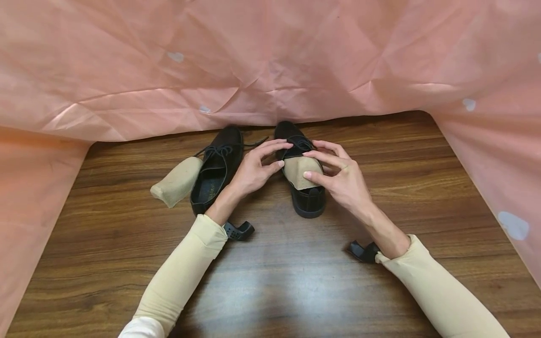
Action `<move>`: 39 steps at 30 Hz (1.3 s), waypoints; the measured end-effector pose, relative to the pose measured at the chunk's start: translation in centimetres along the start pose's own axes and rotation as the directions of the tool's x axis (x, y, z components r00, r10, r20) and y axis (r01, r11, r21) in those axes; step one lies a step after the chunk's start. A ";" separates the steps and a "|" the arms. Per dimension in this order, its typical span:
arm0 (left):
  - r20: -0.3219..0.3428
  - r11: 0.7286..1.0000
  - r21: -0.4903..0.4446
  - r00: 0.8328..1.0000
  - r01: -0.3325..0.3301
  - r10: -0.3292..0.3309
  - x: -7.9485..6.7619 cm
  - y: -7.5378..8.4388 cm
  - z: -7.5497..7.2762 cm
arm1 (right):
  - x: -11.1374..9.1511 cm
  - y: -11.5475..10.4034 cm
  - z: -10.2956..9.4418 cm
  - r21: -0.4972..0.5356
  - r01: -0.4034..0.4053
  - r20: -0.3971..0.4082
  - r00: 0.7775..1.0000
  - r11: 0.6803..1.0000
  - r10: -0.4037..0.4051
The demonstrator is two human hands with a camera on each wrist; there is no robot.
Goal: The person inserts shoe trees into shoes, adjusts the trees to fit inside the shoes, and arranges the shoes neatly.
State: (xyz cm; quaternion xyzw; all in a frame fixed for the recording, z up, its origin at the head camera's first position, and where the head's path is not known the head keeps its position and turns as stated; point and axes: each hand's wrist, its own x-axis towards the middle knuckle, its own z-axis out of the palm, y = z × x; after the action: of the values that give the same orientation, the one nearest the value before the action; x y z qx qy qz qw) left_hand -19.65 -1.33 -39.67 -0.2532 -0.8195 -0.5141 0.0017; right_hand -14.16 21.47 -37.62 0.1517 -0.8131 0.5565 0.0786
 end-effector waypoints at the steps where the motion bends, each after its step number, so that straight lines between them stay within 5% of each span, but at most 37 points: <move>1: -0.001 1.000 -0.002 1.000 -0.002 0.002 0.0 0.0 0.0 | 0.0 0.2 0.0 0.005 -0.001 0.000 1.000 1.000 0.001; 6: -0.004 1.000 -0.007 1.000 -0.013 0.013 -0.1 0.1 0.0 | 0.1 0.0 0.1 0.020 -0.007 0.001 1.000 1.000 0.007; 12: -0.004 1.000 -0.004 1.000 -0.004 0.004 -0.2 0.3 0.1 | 0.2 -2.7 0.2 -0.082 -0.021 0.018 1.000 0.996 0.023; 21: 0.008 1.000 -0.005 1.000 0.023 -0.023 -0.1 0.4 0.3 | 0.2 -3.0 -0.3 -0.132 -0.024 0.061 0.998 0.991 0.032; 32: -0.003 0.999 0.001 0.999 0.039 -0.039 -0.2 0.3 0.3 | 0.3 -2.2 -0.4 -0.128 -0.019 0.040 0.999 0.992 0.024; 39: -0.001 0.999 0.007 0.999 0.036 -0.036 -0.1 0.5 0.5 | 0.8 0.5 -0.2 -0.151 0.005 0.017 1.000 0.988 -0.003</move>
State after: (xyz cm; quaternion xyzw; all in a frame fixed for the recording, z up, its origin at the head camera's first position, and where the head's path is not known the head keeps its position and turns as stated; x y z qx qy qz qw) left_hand -19.20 -0.77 -39.51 -0.2382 -0.8258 -0.5112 -0.0061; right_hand -15.10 21.72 -37.78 0.1516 -0.8533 0.4917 0.0842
